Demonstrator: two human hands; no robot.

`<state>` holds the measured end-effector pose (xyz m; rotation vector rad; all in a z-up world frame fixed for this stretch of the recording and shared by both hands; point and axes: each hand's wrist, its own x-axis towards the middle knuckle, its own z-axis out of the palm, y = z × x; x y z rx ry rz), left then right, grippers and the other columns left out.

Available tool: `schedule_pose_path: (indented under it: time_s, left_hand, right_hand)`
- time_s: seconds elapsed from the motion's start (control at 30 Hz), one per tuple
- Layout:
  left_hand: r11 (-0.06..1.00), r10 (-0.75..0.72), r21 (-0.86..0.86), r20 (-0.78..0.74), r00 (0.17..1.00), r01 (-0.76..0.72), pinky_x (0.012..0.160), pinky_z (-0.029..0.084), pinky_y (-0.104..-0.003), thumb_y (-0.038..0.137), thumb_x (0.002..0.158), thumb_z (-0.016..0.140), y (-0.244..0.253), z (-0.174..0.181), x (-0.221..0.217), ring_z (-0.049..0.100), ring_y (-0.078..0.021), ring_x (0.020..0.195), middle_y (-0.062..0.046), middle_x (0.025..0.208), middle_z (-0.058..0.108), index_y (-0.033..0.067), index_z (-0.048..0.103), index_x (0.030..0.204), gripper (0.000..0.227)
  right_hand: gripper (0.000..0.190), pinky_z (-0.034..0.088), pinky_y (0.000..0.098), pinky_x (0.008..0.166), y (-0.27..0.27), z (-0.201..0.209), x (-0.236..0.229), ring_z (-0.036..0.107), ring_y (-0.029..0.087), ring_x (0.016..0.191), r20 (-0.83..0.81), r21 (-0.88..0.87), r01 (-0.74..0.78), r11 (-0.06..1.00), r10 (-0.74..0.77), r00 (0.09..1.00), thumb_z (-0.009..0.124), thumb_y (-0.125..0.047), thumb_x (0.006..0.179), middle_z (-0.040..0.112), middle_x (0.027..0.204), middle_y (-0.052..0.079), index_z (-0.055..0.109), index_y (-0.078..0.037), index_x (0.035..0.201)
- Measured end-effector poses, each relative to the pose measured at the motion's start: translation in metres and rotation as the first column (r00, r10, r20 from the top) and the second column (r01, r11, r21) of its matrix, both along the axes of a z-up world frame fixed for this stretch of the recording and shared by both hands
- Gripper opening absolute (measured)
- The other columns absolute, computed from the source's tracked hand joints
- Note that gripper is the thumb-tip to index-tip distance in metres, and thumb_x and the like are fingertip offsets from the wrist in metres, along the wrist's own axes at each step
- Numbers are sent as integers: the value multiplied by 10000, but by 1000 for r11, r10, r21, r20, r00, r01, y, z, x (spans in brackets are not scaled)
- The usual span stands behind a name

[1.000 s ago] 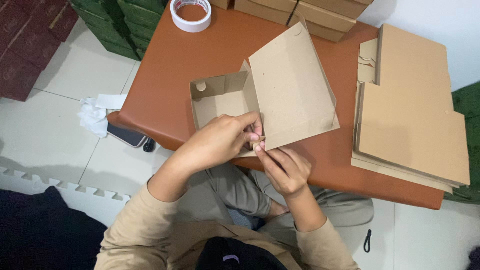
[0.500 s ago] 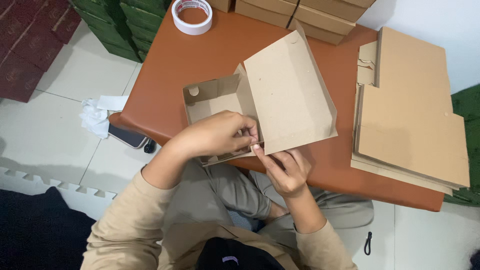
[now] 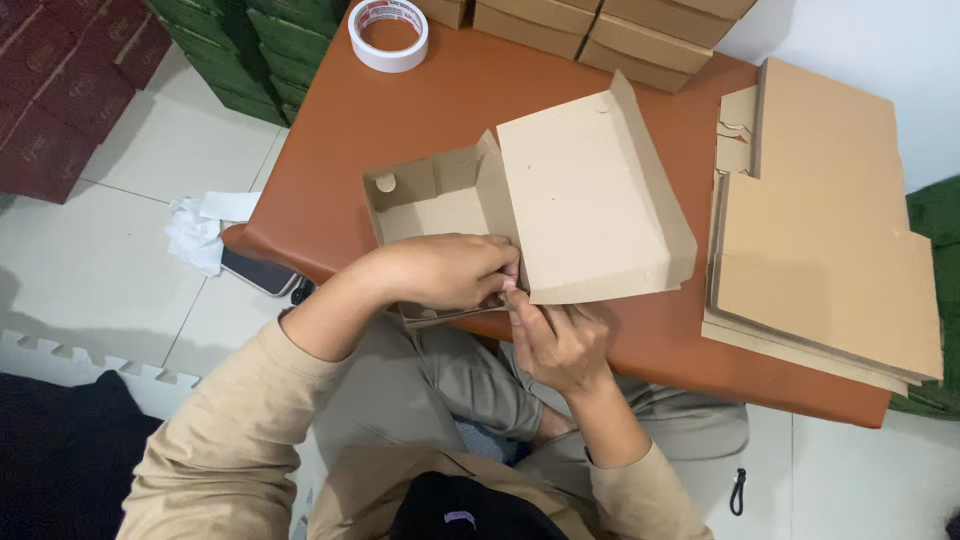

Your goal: The person assembles a flat cardboard sheet into a box by folding the flaps and tucking the tabs into slots. They repeat this process for a second box and place the finished boxes on a stack.

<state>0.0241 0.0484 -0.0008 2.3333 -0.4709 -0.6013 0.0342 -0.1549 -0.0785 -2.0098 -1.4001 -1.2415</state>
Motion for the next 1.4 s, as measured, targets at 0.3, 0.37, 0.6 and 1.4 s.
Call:
schedule_pose_path:
  time_s: [0.3, 0.37, 0.6, 1.4]
  left_hand:
    - [988, 51, -130, -243, 969, -84, 648, 614, -337, 189, 1022, 444, 3, 0, -3, 768, -232, 748, -199, 960, 759, -33, 594, 1120, 286]
    - [986, 56, -140, -251, 966, -94, 646, 615, -326, 200, 1014, 461, 4, -1, -3, 766, -221, 756, -178, 946, 764, -20, 608, 1099, 278]
    - [961, 47, -251, -278, 960, -119, 692, 640, -345, 186, 985, 532, -1, -4, -2, 753, -254, 842, -192, 913, 753, -51, 646, 1063, 275]
    - [909, 300, 121, 478, 826, -400, 749, 580, -391, 190, 959, 603, 16, 55, -46, 739, -283, 891, -82, 878, 748, 147, 734, 1048, 165]
  right_hand:
    - [110, 506, 331, 481, -14, -29, 0, 572, 211, 483, 84, 245, -162, 956, 146, 986, 716, -42, 823, 648, 703, 72, 806, -88, 868]
    - [142, 483, 345, 453, -12, -32, 0, 572, 216, 490, 86, 258, -176, 950, 159, 983, 719, -1, 812, 651, 712, 90, 817, -81, 875]
    - [148, 488, 396, 455, -13, -38, -4, 600, 272, 586, 5, 354, -217, 909, 231, 973, 746, 54, 800, 641, 861, 169, 829, -35, 885]
    - [127, 401, 350, 646, -27, 28, 5, 468, 230, 883, 26, -89, 49, 995, -47, 999, 765, -93, 892, 428, 1088, 27, 708, -198, 939]
